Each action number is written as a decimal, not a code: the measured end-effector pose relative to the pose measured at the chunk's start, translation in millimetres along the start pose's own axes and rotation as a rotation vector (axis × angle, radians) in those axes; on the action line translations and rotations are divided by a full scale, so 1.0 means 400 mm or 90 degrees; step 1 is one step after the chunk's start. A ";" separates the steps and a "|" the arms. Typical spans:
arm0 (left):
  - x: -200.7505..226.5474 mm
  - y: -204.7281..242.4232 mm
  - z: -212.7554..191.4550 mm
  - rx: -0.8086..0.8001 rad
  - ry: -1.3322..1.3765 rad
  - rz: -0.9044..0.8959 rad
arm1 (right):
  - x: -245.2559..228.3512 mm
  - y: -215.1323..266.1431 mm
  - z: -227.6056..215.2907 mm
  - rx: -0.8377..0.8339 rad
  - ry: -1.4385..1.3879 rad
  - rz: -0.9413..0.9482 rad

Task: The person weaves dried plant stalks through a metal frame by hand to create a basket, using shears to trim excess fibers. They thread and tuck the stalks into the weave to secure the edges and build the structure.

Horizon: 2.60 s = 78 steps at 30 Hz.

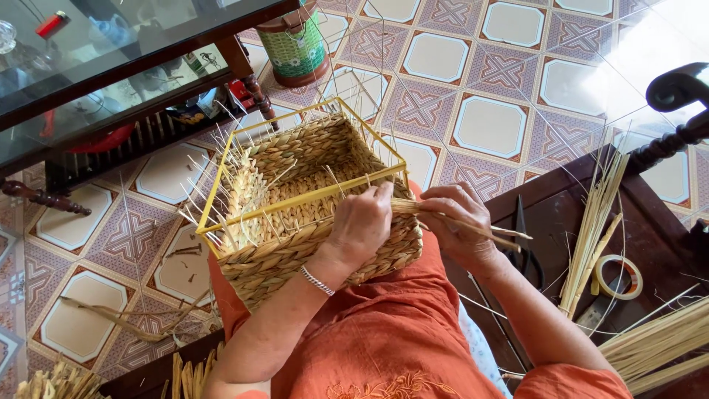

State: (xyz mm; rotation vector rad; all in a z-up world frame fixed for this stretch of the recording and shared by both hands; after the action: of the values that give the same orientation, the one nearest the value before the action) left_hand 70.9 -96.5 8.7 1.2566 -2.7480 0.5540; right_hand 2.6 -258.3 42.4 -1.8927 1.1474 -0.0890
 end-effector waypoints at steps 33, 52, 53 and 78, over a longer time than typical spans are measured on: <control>-0.045 0.100 -0.009 0.181 0.377 0.011 | 0.234 0.135 0.215 0.096 -0.597 0.638; -0.279 0.566 -0.157 0.460 0.251 -0.418 | 0.189 0.169 0.211 0.173 -0.689 0.641; -0.278 0.559 -0.177 0.469 0.251 -0.383 | 0.178 0.173 0.207 0.172 -0.714 0.636; -0.467 1.317 0.186 -0.235 -0.022 -0.980 | 0.218 0.194 0.244 0.120 -0.844 0.654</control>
State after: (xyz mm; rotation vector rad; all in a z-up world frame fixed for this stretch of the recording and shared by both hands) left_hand -190.3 328.1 -254.6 2.5197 -1.0481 -0.1462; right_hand 45.4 -272.5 -103.1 -0.6383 0.8873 1.3402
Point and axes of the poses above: each hand's wrist, its own y-axis away from the middle knuckle, its own z-axis out of the palm, x = y × z, the point moved 4 cm from there along -y, towards the middle knuckle, and after that the axes turned 5 degrees about y, right-handed, at the moved point
